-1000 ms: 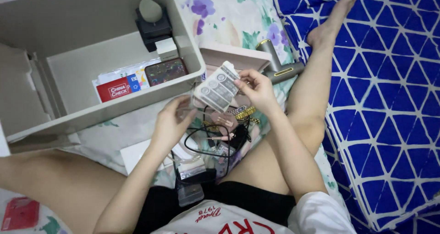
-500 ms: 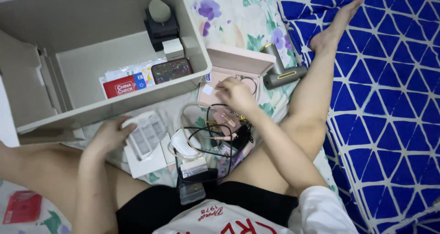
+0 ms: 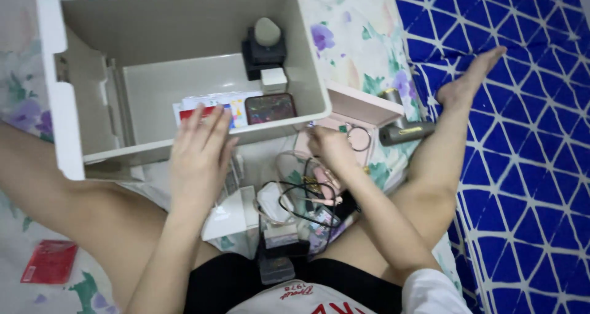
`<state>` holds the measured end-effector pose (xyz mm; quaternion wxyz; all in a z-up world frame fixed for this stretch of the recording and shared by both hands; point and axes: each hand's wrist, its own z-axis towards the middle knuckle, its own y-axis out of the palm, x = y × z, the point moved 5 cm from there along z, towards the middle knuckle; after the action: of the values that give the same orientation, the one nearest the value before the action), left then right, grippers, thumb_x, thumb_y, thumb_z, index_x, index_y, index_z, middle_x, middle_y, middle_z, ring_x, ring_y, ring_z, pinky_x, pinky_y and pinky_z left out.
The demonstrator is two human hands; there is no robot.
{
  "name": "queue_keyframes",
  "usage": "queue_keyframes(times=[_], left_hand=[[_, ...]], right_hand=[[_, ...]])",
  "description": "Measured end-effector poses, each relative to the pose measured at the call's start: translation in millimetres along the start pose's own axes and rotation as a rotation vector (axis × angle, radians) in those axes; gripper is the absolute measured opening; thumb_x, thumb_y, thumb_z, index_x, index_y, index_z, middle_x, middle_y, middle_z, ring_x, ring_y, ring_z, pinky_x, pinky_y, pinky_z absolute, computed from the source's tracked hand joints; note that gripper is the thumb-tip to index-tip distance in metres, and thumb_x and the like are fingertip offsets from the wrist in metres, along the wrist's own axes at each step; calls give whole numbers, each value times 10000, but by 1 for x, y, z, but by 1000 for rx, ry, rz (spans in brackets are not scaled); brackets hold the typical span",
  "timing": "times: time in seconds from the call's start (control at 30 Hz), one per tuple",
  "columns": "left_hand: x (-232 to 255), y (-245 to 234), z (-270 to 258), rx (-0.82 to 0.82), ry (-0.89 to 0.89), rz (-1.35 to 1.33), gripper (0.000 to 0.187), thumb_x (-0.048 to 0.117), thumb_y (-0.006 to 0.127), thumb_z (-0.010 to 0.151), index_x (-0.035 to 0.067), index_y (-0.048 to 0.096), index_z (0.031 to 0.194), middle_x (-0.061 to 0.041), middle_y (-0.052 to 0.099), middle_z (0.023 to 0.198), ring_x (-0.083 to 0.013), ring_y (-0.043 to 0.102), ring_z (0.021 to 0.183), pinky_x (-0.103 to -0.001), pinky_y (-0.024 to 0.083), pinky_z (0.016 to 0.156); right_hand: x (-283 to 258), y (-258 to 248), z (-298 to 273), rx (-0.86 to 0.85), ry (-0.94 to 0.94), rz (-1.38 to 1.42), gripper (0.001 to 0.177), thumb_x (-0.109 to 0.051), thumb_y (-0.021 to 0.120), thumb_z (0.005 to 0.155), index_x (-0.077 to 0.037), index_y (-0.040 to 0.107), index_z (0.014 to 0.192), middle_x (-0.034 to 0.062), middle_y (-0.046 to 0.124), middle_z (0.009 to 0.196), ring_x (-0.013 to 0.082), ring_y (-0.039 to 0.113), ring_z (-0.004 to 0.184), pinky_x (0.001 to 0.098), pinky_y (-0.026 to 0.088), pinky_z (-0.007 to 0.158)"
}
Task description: The person lies on a bed and organizes various items into a white storage box. They place small boxes, a phone, a cable, and a pink pouch into the box. They also arrange several bracelets and watches into a pink jewelry case before placing it in the storage box.
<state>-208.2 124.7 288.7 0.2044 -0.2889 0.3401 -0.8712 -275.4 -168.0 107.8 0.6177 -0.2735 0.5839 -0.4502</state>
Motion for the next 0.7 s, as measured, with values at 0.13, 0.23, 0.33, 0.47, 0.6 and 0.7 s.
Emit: queue_keyframes(times=[0.13,0.23,0.33,0.47,0.6,0.7], left_hand=[[-22,12,-17,-3,-7,-30,307,86,701,880,25,722,1180,-144,745,1098,-304,713,1055,-417,539,966],[-28,20,-29,-89,-39,-120,274,44,646,888,27,726,1149,-126,757,1105,-278,724,1044,-402,548,947],[-28,25,-39,-153,-47,-82,297,70,612,866,28,731,1135,-126,761,1127,-282,722,1047,-403,547,934],[-22,30,-51,-223,-76,-61,342,104,597,859,45,725,1171,-121,746,1170,-284,706,1067,-406,539,936],[-18,36,-61,-289,-110,-33,409,127,582,833,60,706,1217,-108,728,1238,-279,690,1096,-435,517,958],[-20,36,-62,-290,-113,-41,410,149,578,846,62,697,1229,-108,721,1252,-275,686,1108,-449,508,960]], right_hand=[[33,-57,-10,49,227,78,277,-134,751,830,-43,760,1091,157,766,911,252,757,786,359,585,761],[17,-115,-12,240,204,504,224,-4,722,933,15,707,1156,104,752,1052,155,715,955,287,577,872],[-55,-151,19,366,192,718,150,13,672,1020,26,689,1169,100,763,1066,143,737,982,281,595,918],[-148,-115,99,-5,-27,493,237,5,714,927,0,697,1163,98,762,1050,167,745,977,276,594,864],[-162,6,164,-483,-387,18,195,-134,763,854,-82,767,1043,147,764,949,300,754,872,376,597,784],[-174,68,169,-742,-369,-259,180,-203,820,728,-130,799,892,117,774,888,307,738,849,432,580,789]])
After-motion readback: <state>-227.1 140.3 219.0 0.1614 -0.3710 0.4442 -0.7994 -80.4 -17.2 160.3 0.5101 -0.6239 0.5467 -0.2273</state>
